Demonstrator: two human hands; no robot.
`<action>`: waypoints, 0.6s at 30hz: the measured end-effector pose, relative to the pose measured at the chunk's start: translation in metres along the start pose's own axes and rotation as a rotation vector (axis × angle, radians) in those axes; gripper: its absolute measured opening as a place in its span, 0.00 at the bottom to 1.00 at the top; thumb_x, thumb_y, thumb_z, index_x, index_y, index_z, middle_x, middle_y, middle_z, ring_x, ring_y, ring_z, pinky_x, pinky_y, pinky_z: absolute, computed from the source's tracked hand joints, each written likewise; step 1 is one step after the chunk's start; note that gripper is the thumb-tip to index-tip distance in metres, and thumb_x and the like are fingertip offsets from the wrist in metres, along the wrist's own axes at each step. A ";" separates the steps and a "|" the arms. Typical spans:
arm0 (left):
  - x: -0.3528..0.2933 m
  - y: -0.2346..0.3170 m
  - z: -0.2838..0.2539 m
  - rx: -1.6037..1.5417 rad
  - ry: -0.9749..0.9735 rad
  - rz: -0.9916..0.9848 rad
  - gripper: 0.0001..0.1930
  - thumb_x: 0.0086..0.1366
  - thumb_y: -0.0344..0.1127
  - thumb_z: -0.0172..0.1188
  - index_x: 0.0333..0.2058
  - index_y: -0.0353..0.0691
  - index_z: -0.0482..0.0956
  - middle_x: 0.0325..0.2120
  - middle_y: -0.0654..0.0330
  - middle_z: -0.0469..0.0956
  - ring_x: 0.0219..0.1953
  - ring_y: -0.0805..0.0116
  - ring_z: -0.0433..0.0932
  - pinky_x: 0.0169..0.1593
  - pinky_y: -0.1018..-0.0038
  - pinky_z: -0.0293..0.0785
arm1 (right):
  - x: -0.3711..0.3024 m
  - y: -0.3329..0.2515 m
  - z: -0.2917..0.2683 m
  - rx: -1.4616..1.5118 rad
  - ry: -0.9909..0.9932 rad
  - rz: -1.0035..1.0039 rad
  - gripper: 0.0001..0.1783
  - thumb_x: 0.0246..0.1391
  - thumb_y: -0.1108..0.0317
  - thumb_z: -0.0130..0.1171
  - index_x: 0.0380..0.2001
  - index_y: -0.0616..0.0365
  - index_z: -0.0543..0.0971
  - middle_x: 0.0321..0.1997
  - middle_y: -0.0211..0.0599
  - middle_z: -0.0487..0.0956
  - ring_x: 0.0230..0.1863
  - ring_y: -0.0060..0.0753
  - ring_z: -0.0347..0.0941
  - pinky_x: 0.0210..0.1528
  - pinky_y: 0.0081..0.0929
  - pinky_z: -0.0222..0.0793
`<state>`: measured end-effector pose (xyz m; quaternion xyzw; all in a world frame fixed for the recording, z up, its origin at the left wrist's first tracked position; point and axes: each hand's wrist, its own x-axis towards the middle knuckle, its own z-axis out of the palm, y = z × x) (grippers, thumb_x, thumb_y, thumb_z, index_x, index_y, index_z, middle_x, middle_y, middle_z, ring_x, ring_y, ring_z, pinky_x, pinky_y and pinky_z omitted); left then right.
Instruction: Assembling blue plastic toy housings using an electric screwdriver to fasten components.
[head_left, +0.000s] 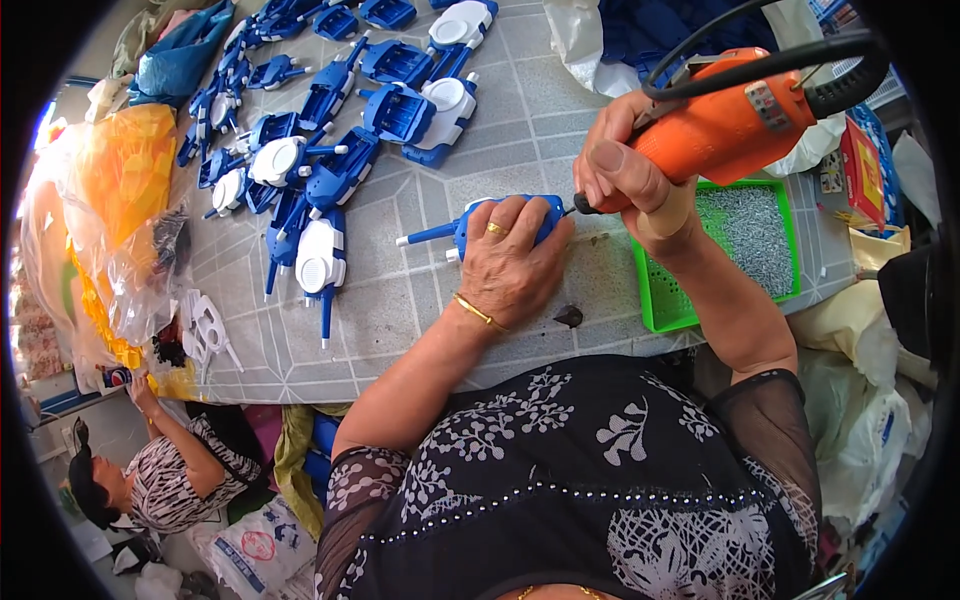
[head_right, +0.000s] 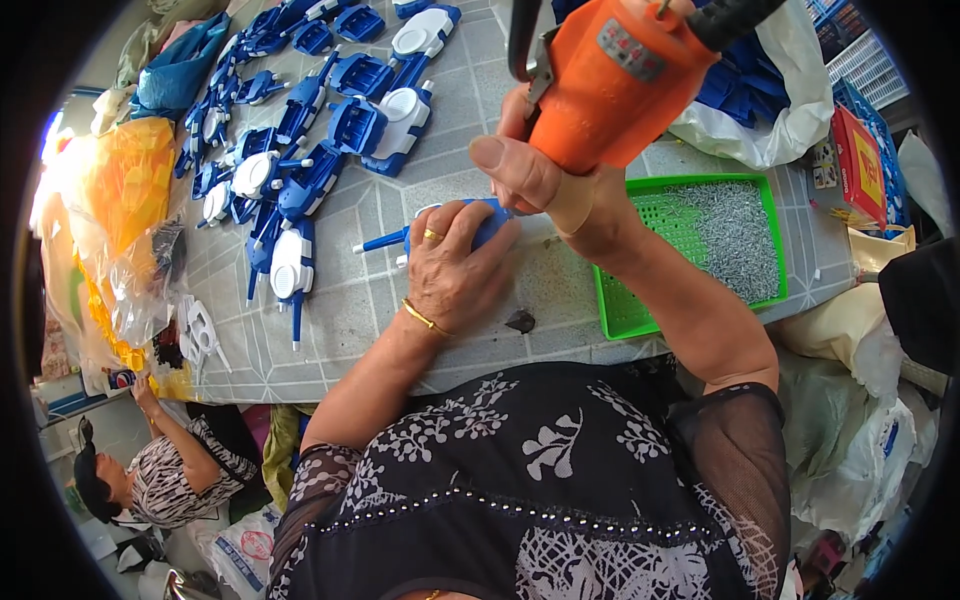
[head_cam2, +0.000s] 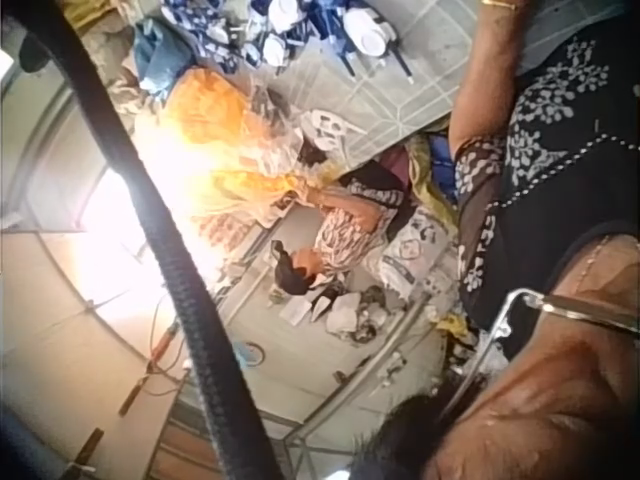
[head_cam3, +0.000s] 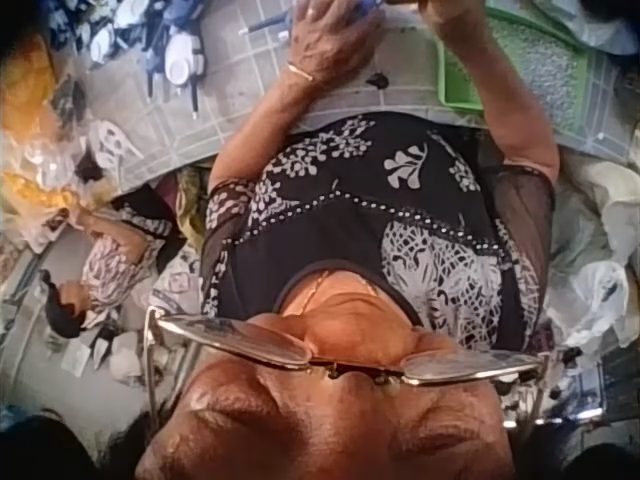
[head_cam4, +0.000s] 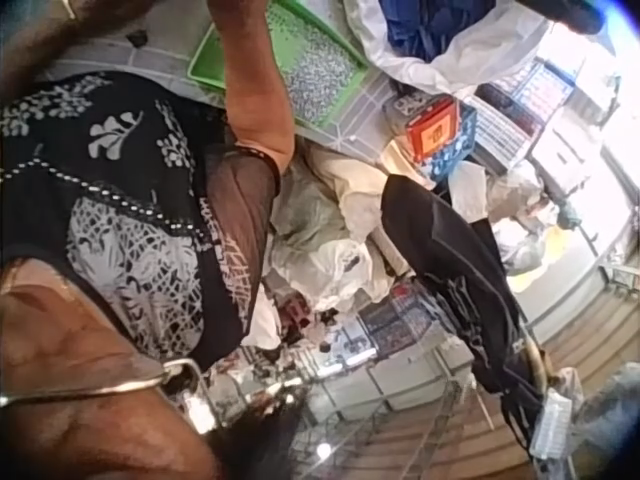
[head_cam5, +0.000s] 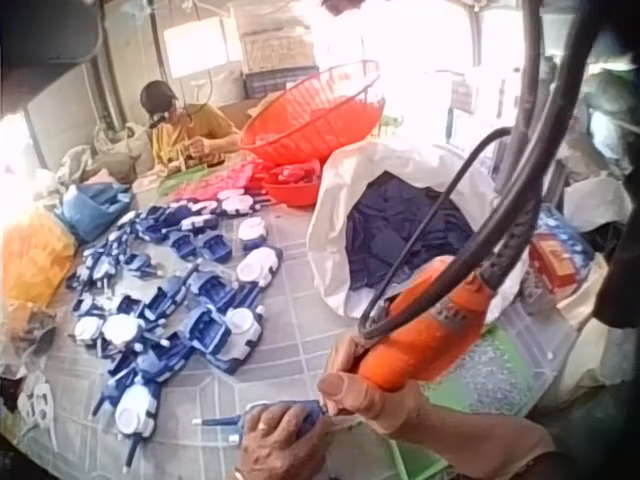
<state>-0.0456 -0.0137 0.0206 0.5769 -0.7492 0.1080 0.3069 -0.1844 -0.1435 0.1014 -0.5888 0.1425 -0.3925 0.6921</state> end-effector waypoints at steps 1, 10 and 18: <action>0.000 0.000 0.000 -0.005 -0.003 -0.003 0.20 0.55 0.37 0.70 0.48 0.45 0.82 0.48 0.57 0.74 0.52 0.56 0.73 0.55 0.55 0.67 | 0.000 0.000 0.000 -0.001 0.000 0.001 0.17 0.60 0.64 0.65 0.25 0.55 0.68 0.21 0.32 0.70 0.20 0.24 0.68 0.31 0.30 0.72; -0.003 -0.004 -0.002 -0.109 0.053 -0.104 0.25 0.52 0.38 0.72 0.50 0.41 0.79 0.49 0.54 0.74 0.54 0.51 0.73 0.58 0.52 0.65 | 0.001 0.004 0.000 0.017 -0.020 -0.032 0.17 0.60 0.64 0.65 0.25 0.56 0.67 0.20 0.33 0.70 0.19 0.24 0.68 0.29 0.29 0.72; 0.002 -0.004 -0.005 -0.004 -0.031 -0.209 0.35 0.49 0.48 0.76 0.52 0.35 0.75 0.48 0.51 0.76 0.52 0.49 0.74 0.56 0.52 0.64 | -0.002 0.006 0.001 0.023 -0.054 -0.045 0.17 0.60 0.65 0.66 0.29 0.53 0.65 0.20 0.31 0.68 0.19 0.23 0.68 0.28 0.29 0.71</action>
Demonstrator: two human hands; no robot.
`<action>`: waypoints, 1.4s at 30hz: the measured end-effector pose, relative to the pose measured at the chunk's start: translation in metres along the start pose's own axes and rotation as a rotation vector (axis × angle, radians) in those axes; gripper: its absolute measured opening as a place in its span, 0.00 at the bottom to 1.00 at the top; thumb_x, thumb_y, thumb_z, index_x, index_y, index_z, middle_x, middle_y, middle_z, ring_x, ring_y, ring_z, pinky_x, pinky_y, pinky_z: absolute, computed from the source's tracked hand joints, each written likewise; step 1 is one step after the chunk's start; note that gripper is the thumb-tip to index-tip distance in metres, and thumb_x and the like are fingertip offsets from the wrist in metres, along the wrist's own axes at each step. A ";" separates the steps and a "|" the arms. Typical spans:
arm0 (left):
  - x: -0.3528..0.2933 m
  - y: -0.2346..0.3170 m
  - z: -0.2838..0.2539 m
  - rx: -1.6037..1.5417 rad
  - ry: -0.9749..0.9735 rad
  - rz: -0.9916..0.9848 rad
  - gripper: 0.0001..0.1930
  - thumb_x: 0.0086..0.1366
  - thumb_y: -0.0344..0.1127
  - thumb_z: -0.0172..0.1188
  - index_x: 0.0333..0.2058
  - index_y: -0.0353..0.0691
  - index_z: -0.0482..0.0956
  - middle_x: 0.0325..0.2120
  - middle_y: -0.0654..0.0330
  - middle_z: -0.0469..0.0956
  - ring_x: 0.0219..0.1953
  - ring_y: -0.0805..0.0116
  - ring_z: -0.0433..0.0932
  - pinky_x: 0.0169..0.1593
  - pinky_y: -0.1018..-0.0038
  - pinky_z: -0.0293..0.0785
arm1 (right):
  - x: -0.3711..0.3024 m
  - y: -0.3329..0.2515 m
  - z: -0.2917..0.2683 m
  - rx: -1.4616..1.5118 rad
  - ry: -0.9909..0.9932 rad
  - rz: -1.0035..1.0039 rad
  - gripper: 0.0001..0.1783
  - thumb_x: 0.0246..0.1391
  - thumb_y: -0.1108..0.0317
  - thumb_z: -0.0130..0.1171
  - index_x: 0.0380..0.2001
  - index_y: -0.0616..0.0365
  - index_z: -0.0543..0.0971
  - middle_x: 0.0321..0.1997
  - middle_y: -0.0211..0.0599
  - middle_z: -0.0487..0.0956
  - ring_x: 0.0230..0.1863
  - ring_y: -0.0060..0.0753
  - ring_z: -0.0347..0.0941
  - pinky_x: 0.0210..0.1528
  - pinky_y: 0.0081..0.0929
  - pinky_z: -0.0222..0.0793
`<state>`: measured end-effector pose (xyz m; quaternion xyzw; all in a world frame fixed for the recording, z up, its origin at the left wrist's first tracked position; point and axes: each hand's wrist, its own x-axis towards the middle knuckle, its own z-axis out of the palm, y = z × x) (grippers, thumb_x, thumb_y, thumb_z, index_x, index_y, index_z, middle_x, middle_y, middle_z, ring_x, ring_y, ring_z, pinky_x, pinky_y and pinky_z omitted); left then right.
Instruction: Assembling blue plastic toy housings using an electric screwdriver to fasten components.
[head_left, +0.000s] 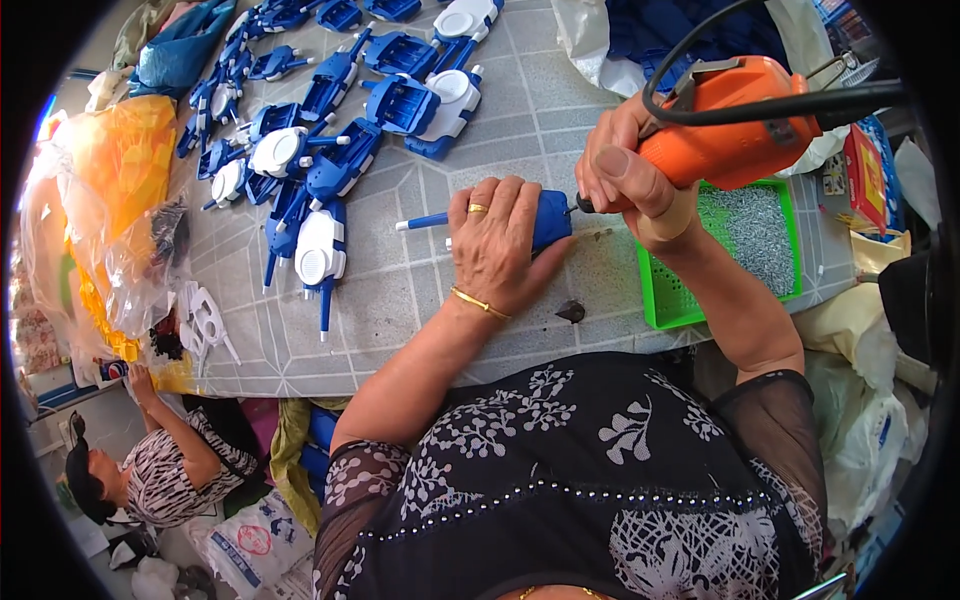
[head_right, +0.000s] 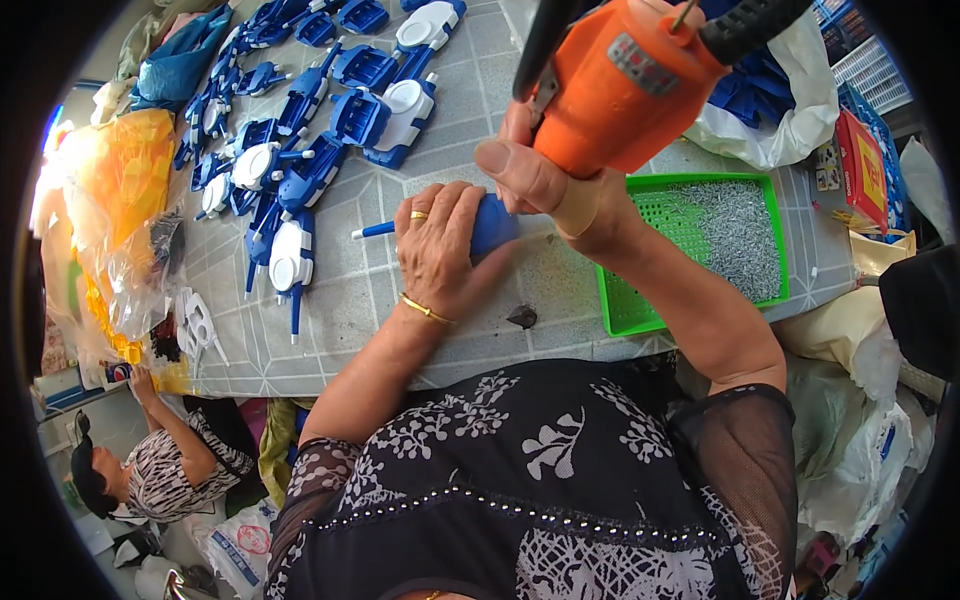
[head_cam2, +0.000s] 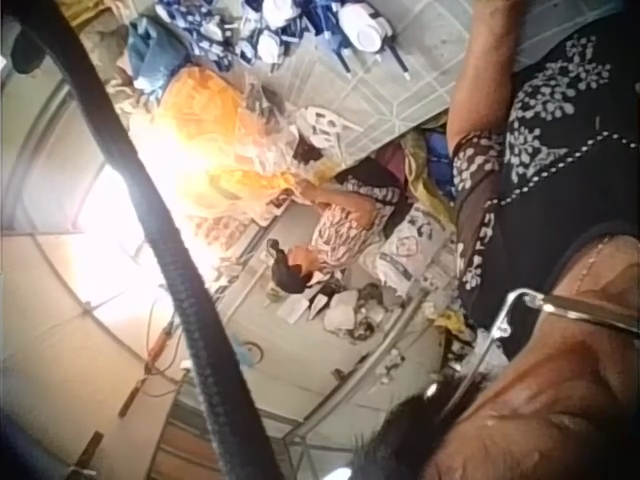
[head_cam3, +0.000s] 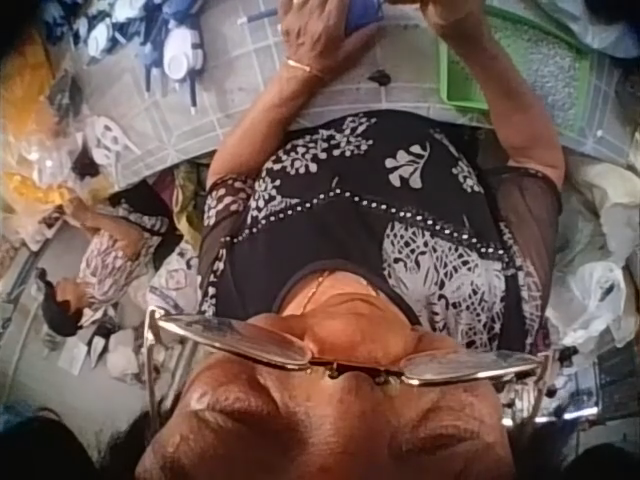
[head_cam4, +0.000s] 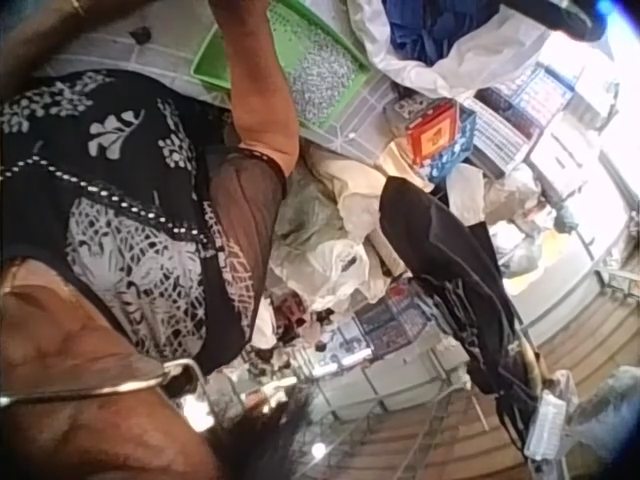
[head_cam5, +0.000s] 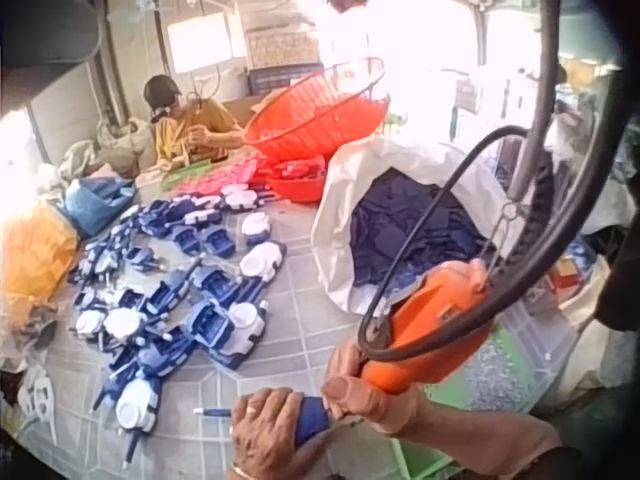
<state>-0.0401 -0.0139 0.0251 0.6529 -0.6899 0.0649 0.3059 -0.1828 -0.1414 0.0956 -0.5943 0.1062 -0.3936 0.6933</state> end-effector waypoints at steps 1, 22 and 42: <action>0.001 0.000 0.000 0.000 0.001 -0.001 0.35 0.49 0.48 0.76 0.52 0.35 0.75 0.48 0.51 0.76 0.52 0.49 0.74 0.56 0.52 0.64 | 0.001 0.000 -0.001 0.000 -0.002 0.000 0.17 0.60 0.65 0.66 0.29 0.53 0.65 0.20 0.31 0.68 0.19 0.23 0.68 0.28 0.29 0.71; -0.012 -0.006 -0.005 0.088 -0.050 -0.019 0.33 0.52 0.51 0.75 0.54 0.42 0.77 0.45 0.52 0.74 0.53 0.50 0.73 0.59 0.52 0.64 | 0.003 0.017 -0.007 0.097 -0.044 -0.179 0.19 0.58 0.56 0.68 0.29 0.50 0.67 0.26 0.27 0.70 0.25 0.24 0.66 0.32 0.25 0.65; -0.206 -0.024 -0.223 0.240 0.180 -0.905 0.23 0.56 0.45 0.77 0.43 0.36 0.83 0.42 0.49 0.81 0.43 0.48 0.81 0.47 0.59 0.77 | 0.025 0.010 -0.065 -0.095 0.287 -0.162 0.13 0.64 0.69 0.67 0.46 0.55 0.74 0.29 0.26 0.70 0.30 0.22 0.68 0.39 0.24 0.68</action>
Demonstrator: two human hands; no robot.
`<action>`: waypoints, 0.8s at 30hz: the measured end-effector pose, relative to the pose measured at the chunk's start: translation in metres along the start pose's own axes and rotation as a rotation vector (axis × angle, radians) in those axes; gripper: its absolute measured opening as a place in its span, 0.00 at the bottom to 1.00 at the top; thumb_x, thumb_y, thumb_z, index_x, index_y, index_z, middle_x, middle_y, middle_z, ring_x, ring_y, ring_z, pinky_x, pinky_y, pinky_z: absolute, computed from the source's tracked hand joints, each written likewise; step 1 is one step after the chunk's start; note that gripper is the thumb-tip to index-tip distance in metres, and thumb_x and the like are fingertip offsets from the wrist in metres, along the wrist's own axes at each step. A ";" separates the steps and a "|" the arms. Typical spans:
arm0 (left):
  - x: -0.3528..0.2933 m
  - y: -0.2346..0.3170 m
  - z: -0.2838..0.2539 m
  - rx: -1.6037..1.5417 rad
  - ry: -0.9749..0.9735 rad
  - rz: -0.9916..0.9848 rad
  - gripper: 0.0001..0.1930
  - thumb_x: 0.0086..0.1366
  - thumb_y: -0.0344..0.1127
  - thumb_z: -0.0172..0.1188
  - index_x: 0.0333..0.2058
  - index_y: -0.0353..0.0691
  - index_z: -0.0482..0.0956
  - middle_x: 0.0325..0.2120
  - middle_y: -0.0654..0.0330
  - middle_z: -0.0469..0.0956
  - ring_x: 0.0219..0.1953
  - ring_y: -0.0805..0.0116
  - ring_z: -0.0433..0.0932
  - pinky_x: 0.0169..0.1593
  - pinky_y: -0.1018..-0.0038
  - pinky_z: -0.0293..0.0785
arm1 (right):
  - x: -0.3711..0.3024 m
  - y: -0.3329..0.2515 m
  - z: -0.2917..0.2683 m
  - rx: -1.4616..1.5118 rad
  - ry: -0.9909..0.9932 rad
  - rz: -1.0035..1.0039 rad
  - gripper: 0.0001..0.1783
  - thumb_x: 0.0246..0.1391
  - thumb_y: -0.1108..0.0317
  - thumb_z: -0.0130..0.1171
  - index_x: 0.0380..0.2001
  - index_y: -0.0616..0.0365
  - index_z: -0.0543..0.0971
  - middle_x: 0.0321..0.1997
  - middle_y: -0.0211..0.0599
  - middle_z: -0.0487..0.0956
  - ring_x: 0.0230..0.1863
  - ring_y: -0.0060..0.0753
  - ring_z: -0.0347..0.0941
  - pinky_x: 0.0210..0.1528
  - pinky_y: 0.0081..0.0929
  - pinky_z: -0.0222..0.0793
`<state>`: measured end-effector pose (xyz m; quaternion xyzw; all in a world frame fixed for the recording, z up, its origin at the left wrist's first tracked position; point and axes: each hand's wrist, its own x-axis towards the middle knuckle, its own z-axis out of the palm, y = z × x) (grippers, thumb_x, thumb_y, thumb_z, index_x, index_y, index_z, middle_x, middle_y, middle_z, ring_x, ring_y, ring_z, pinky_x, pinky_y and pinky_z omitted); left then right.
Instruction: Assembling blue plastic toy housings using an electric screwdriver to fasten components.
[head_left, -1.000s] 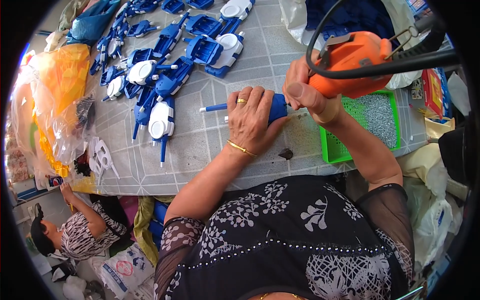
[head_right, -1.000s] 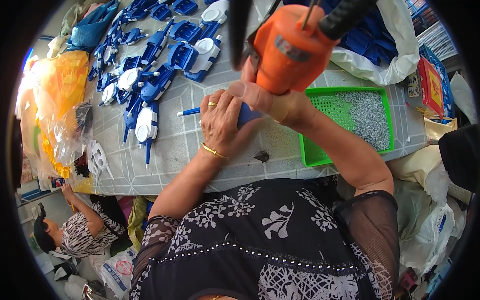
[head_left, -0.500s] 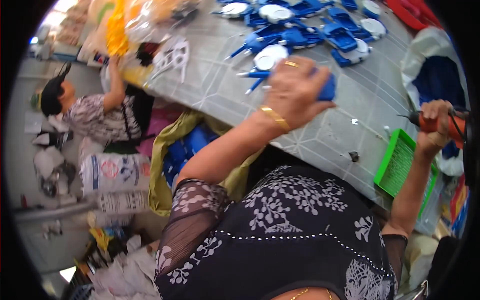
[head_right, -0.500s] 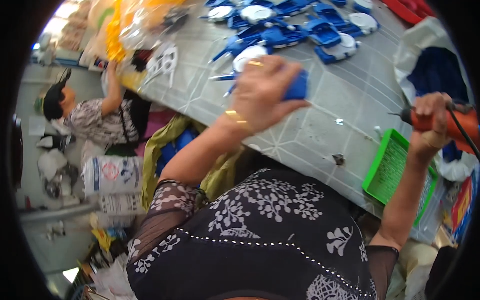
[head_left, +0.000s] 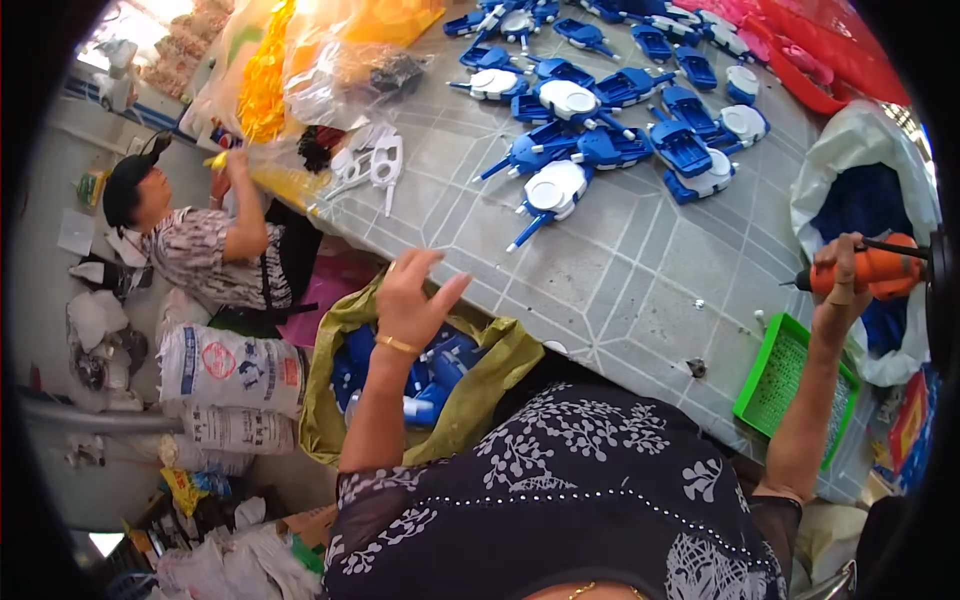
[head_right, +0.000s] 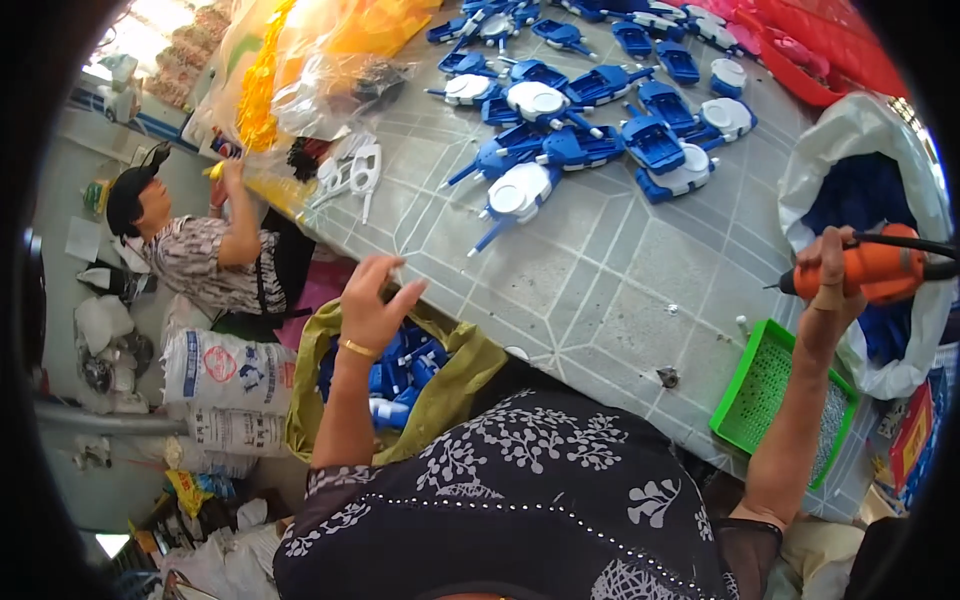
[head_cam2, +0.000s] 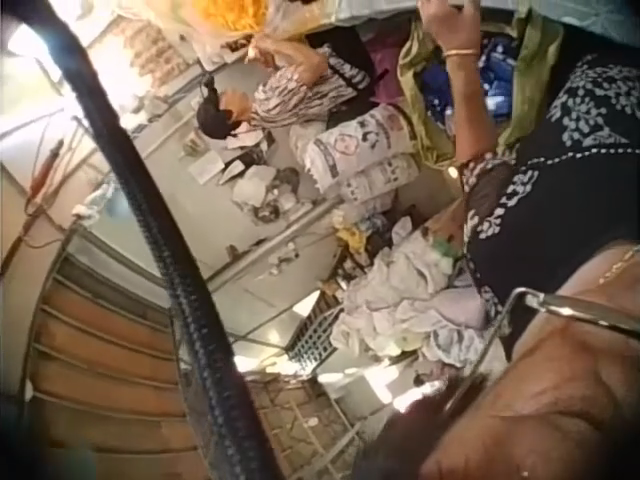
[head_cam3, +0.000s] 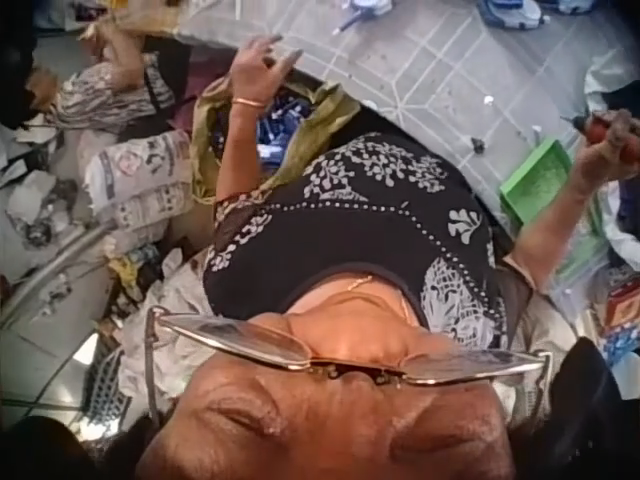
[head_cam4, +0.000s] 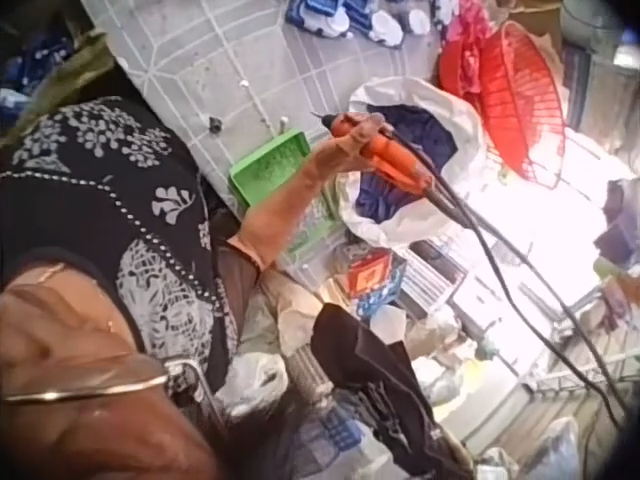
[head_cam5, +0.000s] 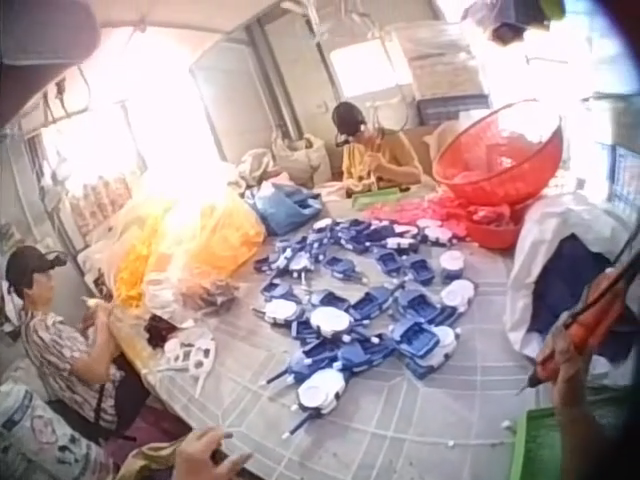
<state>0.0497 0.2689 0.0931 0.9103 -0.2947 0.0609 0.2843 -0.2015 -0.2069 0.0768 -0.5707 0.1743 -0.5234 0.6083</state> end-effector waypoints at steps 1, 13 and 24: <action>0.022 0.017 0.016 -0.014 0.044 0.113 0.25 0.57 0.47 0.77 0.45 0.36 0.82 0.42 0.49 0.81 0.44 0.47 0.80 0.47 0.58 0.77 | 0.005 -0.001 -0.011 -0.077 -0.005 0.007 0.12 0.65 0.66 0.66 0.46 0.56 0.75 0.33 0.28 0.75 0.34 0.22 0.71 0.44 0.25 0.71; 0.107 0.065 0.134 -0.111 -0.234 0.324 0.32 0.61 0.50 0.71 0.58 0.38 0.75 0.44 0.48 0.80 0.45 0.44 0.80 0.47 0.54 0.76 | -0.038 -0.101 -0.007 -1.155 -0.351 0.242 0.14 0.60 0.57 0.68 0.37 0.57 0.85 0.32 0.41 0.86 0.35 0.41 0.85 0.42 0.37 0.77; 0.119 0.132 0.156 -1.017 -1.263 -0.175 0.26 0.73 0.52 0.60 0.58 0.37 0.75 0.36 0.56 0.86 0.31 0.71 0.85 0.29 0.79 0.74 | 0.085 0.071 -0.043 -1.727 -0.264 -0.265 0.14 0.53 0.65 0.64 0.43 0.54 0.82 0.49 0.49 0.79 0.51 0.56 0.77 0.52 0.52 0.76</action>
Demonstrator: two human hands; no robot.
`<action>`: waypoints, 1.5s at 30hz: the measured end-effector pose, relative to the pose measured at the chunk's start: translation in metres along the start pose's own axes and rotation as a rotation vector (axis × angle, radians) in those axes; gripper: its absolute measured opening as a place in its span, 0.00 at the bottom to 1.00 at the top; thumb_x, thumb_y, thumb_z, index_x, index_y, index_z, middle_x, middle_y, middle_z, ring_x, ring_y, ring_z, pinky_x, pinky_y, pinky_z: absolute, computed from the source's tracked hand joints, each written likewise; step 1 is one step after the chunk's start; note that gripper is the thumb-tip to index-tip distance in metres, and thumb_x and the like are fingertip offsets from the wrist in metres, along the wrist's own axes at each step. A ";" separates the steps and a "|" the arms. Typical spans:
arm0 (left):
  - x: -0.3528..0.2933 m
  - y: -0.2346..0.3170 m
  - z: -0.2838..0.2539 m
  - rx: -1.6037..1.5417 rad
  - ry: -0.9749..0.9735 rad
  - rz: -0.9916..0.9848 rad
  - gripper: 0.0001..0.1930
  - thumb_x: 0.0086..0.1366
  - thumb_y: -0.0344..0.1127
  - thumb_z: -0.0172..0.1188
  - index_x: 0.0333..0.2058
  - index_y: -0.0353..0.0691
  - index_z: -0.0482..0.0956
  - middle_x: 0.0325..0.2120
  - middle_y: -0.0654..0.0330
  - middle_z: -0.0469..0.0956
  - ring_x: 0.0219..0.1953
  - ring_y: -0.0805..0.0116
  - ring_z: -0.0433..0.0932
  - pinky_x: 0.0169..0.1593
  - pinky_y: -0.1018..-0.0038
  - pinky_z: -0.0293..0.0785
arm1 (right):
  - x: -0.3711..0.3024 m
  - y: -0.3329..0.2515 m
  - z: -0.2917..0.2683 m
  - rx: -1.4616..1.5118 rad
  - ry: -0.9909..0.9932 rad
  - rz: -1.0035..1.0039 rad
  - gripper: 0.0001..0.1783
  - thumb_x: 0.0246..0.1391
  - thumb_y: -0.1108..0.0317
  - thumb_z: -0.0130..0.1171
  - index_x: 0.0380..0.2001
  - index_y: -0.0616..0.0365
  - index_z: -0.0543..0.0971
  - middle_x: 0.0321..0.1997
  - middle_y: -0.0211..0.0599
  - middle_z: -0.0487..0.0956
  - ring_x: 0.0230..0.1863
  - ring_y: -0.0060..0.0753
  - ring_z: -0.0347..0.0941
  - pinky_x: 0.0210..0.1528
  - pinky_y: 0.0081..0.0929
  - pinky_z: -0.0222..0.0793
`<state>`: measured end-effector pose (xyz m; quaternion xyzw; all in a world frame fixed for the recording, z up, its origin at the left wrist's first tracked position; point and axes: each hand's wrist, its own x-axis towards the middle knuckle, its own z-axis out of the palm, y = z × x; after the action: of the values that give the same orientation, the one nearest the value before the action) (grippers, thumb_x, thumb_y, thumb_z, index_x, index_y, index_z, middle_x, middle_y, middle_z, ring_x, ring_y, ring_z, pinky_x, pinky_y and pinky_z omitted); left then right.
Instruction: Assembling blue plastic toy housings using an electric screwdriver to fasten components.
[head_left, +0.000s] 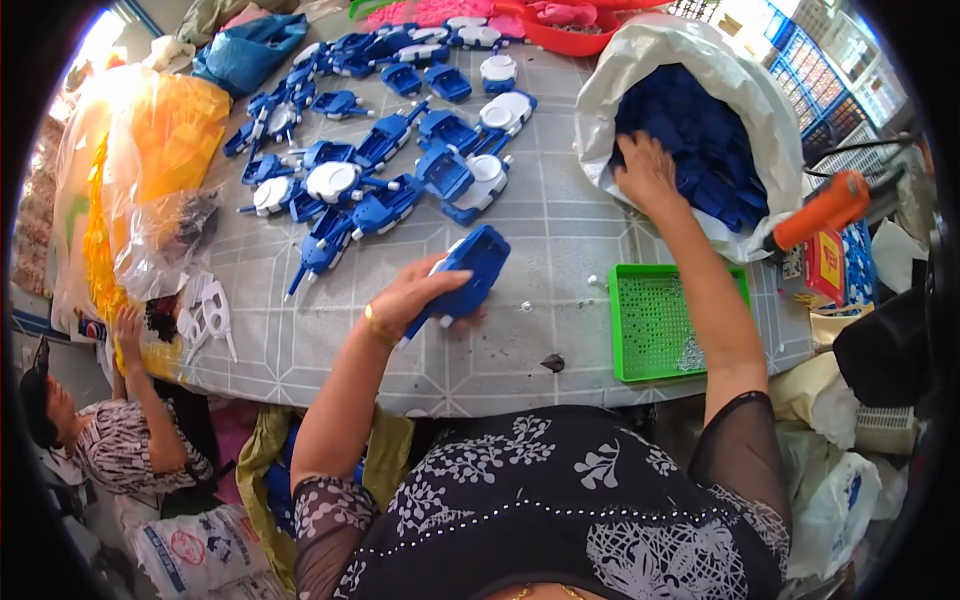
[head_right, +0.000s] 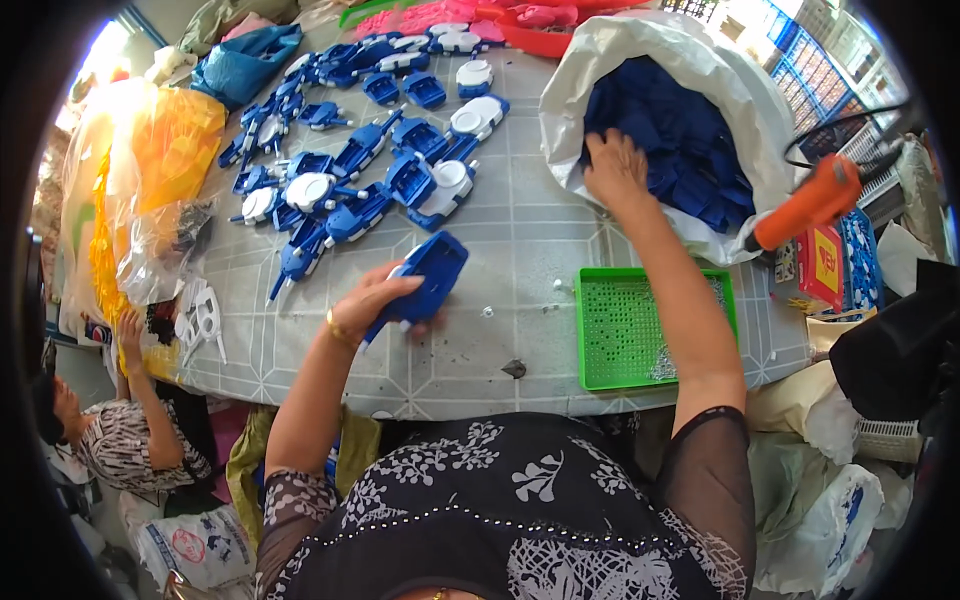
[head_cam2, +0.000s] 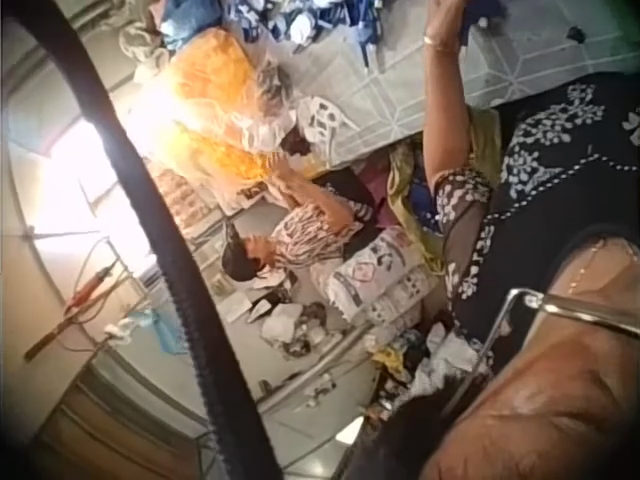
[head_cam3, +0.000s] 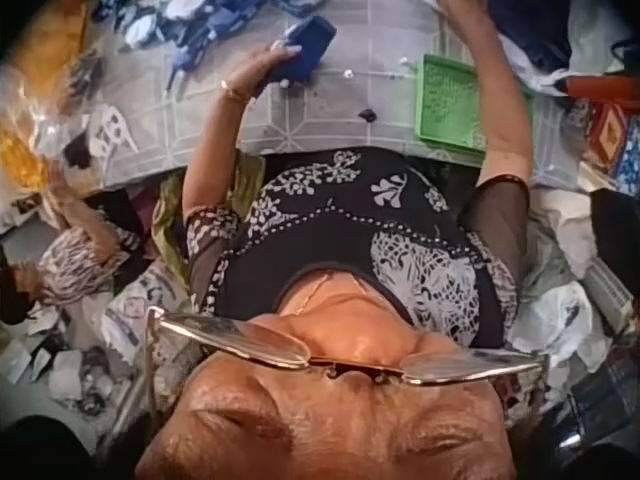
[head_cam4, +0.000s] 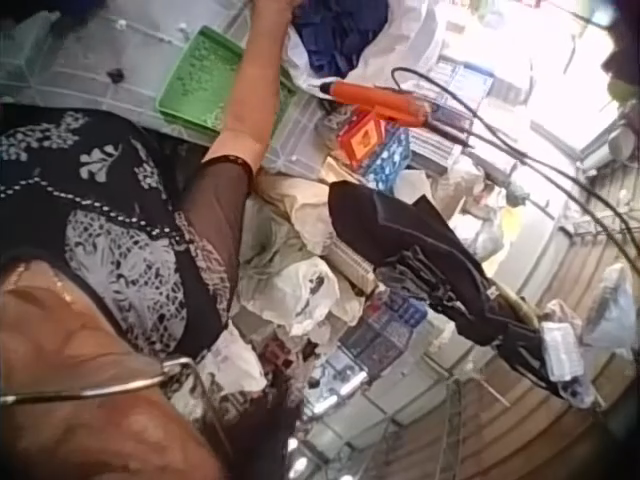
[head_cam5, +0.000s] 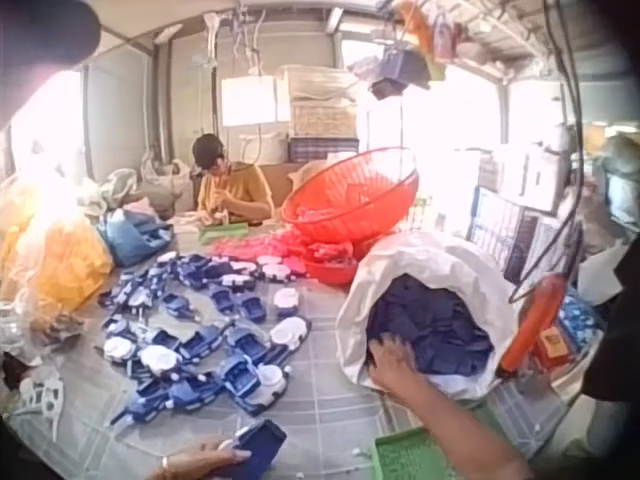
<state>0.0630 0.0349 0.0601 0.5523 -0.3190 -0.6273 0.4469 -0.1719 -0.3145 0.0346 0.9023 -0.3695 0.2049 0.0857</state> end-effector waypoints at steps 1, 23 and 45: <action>0.005 0.004 0.004 0.007 -0.014 -0.046 0.24 0.71 0.51 0.63 0.55 0.38 0.77 0.33 0.58 0.86 0.29 0.73 0.84 0.29 0.79 0.74 | 0.007 0.002 0.007 -0.052 -0.017 -0.018 0.14 0.51 0.66 0.65 0.43 0.55 0.82 0.49 0.48 0.78 0.51 0.57 0.77 0.51 0.53 0.76; 0.041 0.042 0.068 -0.179 0.183 0.373 0.18 0.72 0.44 0.67 0.47 0.34 0.82 0.31 0.62 0.83 0.26 0.77 0.79 0.30 0.81 0.75 | -0.079 -0.112 -0.100 1.528 -0.262 0.173 0.22 0.69 0.66 0.62 0.62 0.62 0.77 0.57 0.39 0.77 0.44 0.26 0.78 0.48 0.25 0.75; 0.012 -0.036 0.036 1.079 0.582 0.729 0.37 0.47 0.41 0.77 0.56 0.36 0.75 0.50 0.48 0.75 0.51 0.43 0.75 0.55 0.55 0.73 | -0.075 -0.108 -0.064 1.004 -0.228 -0.457 0.29 0.50 0.68 0.76 0.57 0.53 0.80 0.65 0.39 0.80 0.64 0.41 0.75 0.67 0.38 0.69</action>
<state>0.0206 0.0343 0.0298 0.6998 -0.6170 -0.0195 0.3596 -0.1639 -0.1712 0.0593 0.9058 -0.0288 0.2332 -0.3525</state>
